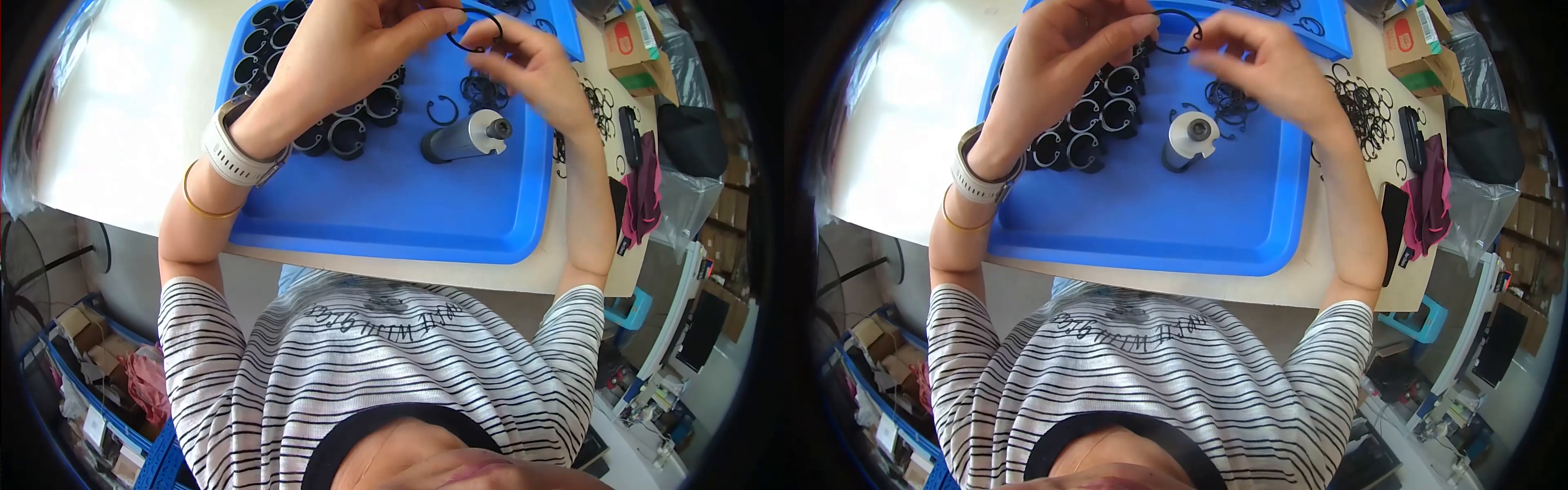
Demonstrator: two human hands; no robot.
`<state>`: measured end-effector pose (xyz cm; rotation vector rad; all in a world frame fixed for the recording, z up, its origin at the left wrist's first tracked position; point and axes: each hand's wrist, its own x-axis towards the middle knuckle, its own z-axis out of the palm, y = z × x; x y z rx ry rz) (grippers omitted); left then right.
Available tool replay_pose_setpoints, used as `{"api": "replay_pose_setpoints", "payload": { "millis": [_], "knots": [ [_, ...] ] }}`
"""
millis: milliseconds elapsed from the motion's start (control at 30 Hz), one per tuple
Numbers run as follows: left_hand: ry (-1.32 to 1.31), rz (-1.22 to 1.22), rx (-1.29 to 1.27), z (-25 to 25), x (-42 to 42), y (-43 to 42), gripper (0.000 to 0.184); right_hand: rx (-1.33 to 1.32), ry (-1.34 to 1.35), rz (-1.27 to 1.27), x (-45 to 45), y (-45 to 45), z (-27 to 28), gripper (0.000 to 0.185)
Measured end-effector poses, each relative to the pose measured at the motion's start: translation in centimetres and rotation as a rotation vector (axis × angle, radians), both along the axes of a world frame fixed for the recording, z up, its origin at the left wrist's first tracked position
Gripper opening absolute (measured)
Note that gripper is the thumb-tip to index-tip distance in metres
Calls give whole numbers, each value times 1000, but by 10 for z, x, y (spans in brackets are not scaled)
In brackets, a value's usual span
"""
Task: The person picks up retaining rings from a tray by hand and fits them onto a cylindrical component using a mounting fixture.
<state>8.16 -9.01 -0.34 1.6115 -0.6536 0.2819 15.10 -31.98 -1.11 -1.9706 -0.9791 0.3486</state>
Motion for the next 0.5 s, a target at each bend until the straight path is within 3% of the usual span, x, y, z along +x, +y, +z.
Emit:
{"api": "replay_pose_setpoints", "payload": {
  "millis": [67, 100, 167, 200, 267, 500],
  "knots": [
    [-292, -153, -140, -11, 4, 4, 8, -200, -138, 81, -7, 3, -11, 20],
    [-10, -32, -46, 3, -9, 2, 7, -244, -215, 159, -9, 6, -14, 24],
    [275, 86, 46, 2, -9, 1, 7, -340, -201, 146, -17, 9, -8, 18],
    [-10, -60, -28, -13, 4, 4, 7, -377, -230, 146, -17, 8, -10, 18],
    [-300, -208, -102, -24, 14, 4, 6, -416, -262, 142, -17, 7, -15, 17],
    [-288, -291, -164, -25, 17, 2, 7, -523, -326, 143, -9, 2, -17, 15]
  ]
}}
